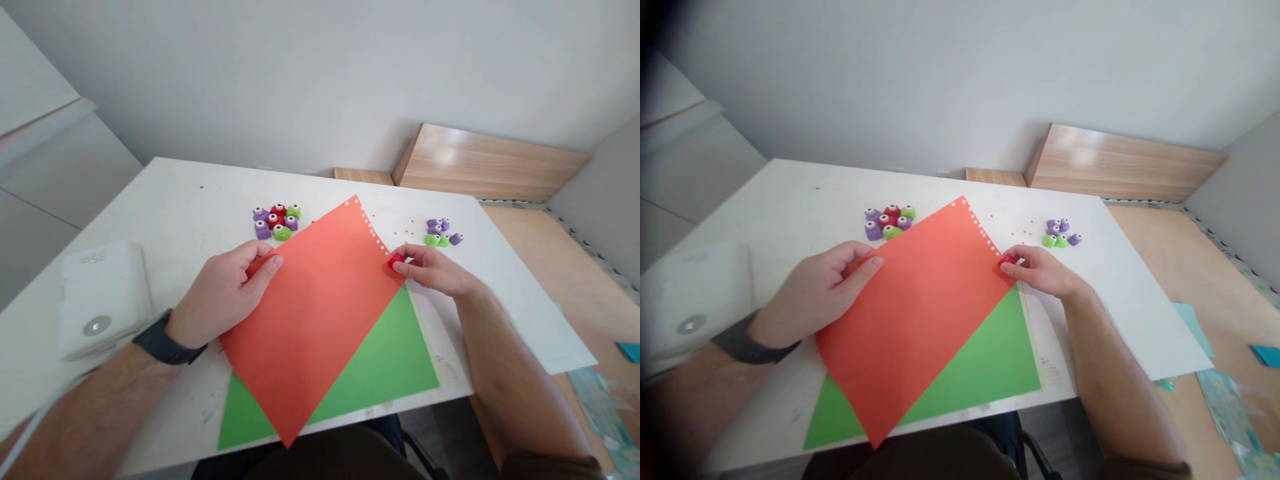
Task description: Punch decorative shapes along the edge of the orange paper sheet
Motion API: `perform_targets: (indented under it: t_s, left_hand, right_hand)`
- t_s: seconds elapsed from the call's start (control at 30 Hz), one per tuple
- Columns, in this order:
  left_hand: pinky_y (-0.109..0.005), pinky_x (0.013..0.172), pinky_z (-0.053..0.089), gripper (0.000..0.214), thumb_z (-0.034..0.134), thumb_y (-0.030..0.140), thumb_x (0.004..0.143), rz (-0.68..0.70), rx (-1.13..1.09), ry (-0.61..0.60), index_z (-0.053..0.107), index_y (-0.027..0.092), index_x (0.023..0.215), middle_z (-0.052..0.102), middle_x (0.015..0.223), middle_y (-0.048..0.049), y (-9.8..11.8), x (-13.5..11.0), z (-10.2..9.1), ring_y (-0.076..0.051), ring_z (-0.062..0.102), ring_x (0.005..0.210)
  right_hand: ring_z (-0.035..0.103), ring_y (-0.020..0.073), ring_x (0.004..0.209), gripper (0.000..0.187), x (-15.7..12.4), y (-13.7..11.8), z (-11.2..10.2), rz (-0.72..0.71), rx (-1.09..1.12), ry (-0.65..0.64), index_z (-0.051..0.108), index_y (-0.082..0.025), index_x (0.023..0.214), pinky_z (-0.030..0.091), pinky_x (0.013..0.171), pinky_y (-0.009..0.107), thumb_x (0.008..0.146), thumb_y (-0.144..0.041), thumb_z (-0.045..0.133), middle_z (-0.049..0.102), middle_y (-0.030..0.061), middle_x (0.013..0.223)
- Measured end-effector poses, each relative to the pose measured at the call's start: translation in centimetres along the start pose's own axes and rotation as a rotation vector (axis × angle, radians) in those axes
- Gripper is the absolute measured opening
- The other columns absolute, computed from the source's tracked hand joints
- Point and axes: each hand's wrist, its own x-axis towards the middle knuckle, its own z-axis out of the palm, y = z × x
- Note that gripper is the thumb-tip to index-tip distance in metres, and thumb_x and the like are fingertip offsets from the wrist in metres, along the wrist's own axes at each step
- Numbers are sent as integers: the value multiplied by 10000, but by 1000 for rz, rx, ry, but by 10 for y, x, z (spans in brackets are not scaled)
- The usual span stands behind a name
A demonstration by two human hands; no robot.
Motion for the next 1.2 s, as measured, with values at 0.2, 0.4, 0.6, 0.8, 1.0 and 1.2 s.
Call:
perform_targets:
  t_s: [0.2,0.4,0.6,0.8,1.0,1.2]
  left_hand:
    - [-294,701,462,359,547,579,1033,4,5,15,690,258,1106,793,915,27,-2,0,1,-199,678,789]
    - [-284,714,459,355,551,579,1034,2,18,21,687,257,1099,779,899,39,-1,0,0,-187,670,765]
    - [-281,697,463,323,556,555,1030,26,8,42,685,263,1074,770,890,39,-3,1,1,-183,669,750]
    - [-281,702,471,293,569,531,1021,33,29,69,694,271,1075,784,924,30,-4,2,3,-188,686,767]
    - [-282,680,463,319,560,562,1024,4,21,60,690,277,1079,776,913,27,-4,1,2,-190,683,764]
    - [-275,689,460,295,562,548,1033,14,22,60,682,282,1076,765,904,42,-5,0,2,-176,673,754]
  right_hand:
    - [687,241,942,413,0,1,-1,6,-19,15,766,-234,1068,557,845,382,919,-619,741,779,73,1040]
    - [680,228,909,399,-1,-1,0,6,12,15,769,-228,1057,546,813,371,914,-601,754,778,74,1030]
    - [688,246,965,415,-1,-2,1,4,13,10,764,-228,1072,549,870,390,904,-608,762,784,83,1063]
    - [690,250,951,421,-1,0,1,2,14,10,765,-227,1055,556,866,397,897,-617,764,783,86,1042]
    - [688,246,947,422,-1,0,0,-17,3,2,746,-211,1055,553,870,396,932,-614,726,777,89,1038]
    - [677,235,899,409,0,4,2,-53,-35,2,732,-203,1060,556,830,391,961,-599,696,764,83,996]
